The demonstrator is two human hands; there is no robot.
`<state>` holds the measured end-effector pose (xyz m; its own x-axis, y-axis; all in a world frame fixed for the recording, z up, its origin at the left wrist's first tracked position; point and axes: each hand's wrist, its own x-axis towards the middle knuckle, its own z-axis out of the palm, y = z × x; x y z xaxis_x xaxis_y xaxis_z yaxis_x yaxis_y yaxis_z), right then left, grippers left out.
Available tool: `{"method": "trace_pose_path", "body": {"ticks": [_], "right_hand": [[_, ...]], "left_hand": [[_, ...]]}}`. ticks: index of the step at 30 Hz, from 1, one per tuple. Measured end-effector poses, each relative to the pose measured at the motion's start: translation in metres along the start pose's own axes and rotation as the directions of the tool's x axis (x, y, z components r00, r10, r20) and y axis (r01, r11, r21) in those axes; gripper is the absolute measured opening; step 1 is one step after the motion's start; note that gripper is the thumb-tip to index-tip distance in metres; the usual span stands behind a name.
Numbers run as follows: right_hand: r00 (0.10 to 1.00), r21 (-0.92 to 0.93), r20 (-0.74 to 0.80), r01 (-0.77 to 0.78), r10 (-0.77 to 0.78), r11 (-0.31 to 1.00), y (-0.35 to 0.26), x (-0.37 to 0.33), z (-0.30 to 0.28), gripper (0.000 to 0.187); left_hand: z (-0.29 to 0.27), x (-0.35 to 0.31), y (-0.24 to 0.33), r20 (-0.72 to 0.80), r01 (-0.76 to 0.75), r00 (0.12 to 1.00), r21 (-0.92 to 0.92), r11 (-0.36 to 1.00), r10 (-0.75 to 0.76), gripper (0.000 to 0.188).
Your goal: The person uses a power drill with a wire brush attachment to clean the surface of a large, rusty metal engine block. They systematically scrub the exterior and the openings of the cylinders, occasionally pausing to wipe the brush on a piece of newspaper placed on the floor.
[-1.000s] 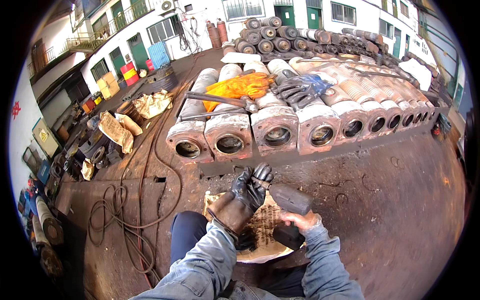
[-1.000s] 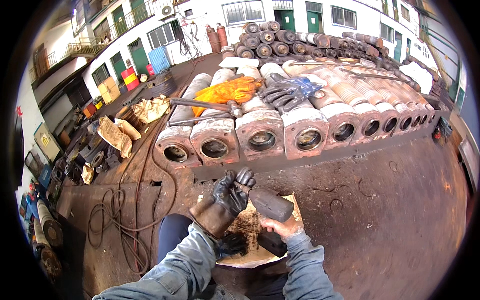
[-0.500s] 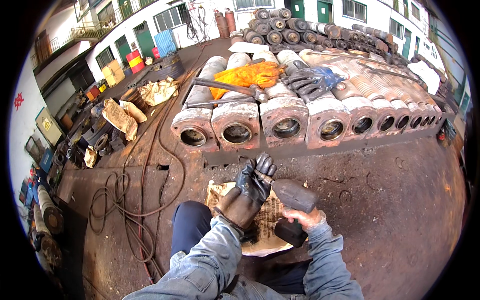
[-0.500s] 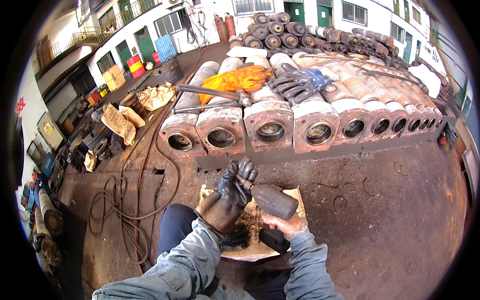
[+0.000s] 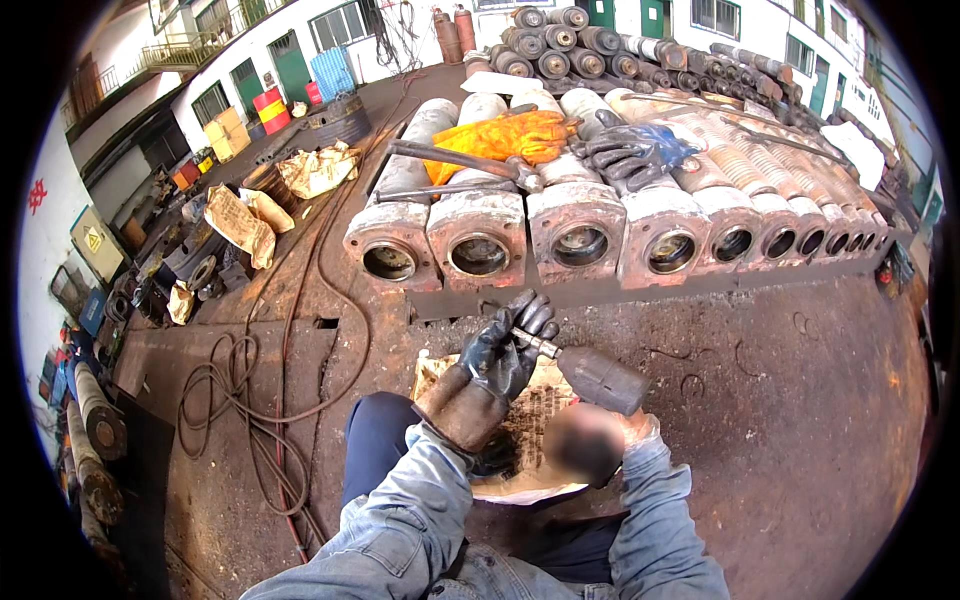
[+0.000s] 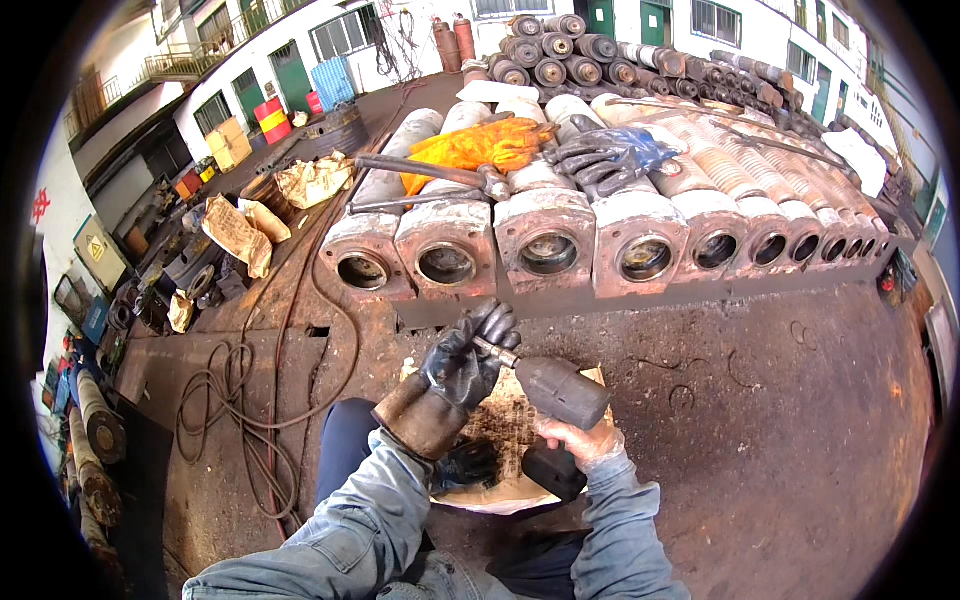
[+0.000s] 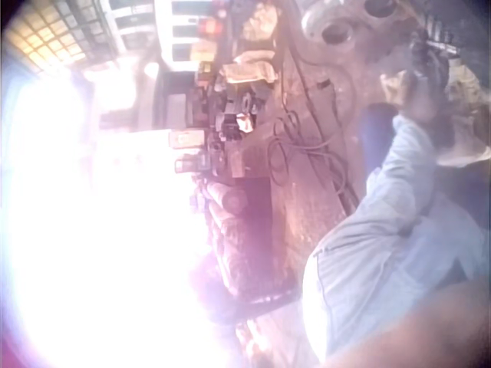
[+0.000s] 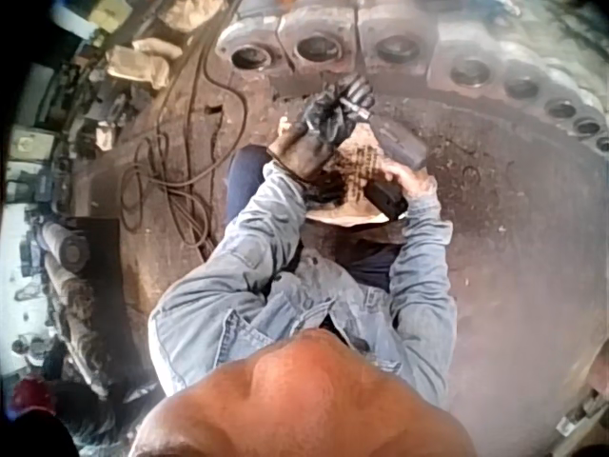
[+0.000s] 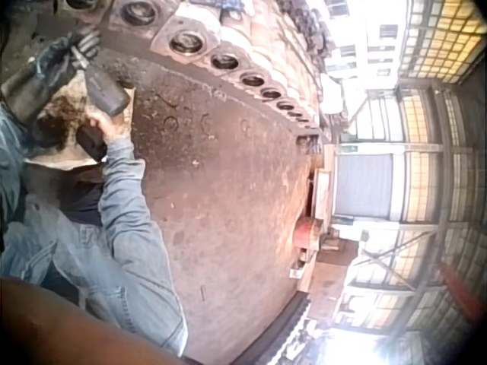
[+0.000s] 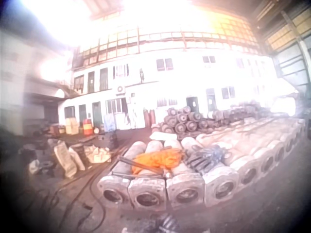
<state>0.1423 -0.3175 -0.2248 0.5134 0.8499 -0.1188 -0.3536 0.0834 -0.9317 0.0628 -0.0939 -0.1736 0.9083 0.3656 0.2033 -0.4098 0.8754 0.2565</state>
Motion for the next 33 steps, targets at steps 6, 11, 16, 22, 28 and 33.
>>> {"method": "trace_pose_path", "body": {"ticks": [6, 11, 16, 22, 28, 33], "right_hand": [[0.999, -0.104, 0.051, 0.015, -0.009, 0.994, -0.017, -0.005, 0.024, 0.040], [0.998, -0.144, 0.060, 0.016, -0.007, 0.989, -0.002, -0.002, -0.001, 0.034], [1.000, -0.086, -0.022, 0.011, -0.013, 0.996, 0.004, 0.003, 0.000, 0.034], [1.000, -0.188, 0.017, -0.022, 0.026, 0.982, -0.005, 0.002, -0.002, 0.036], [1.000, -0.050, 0.000, -0.027, 0.027, 0.998, 0.004, 0.002, 0.002, 0.034], [0.997, -0.125, 0.022, -0.070, 0.073, 0.990, 0.000, 0.006, 0.007, 0.033]], "left_hand": [[-0.004, -0.007, 0.002, -0.263, -0.118, 0.959, -0.040, 0.992, 0.103, 0.043], [-0.004, -0.002, -0.014, -0.360, -0.116, 0.926, 0.009, 0.993, 0.111, 0.044], [-0.021, -0.002, -0.008, -0.232, -0.104, 0.970, -0.119, 0.987, 0.075, 0.036], [-0.013, -0.004, -0.003, -0.245, -0.107, 0.965, -0.035, 0.994, 0.096, 0.035], [-0.012, 0.000, -0.005, -0.247, -0.083, 0.966, -0.013, 0.996, 0.077, 0.033], [-0.008, 0.003, -0.007, -0.222, -0.066, 0.973, 0.011, 0.998, 0.066, 0.032]]}}
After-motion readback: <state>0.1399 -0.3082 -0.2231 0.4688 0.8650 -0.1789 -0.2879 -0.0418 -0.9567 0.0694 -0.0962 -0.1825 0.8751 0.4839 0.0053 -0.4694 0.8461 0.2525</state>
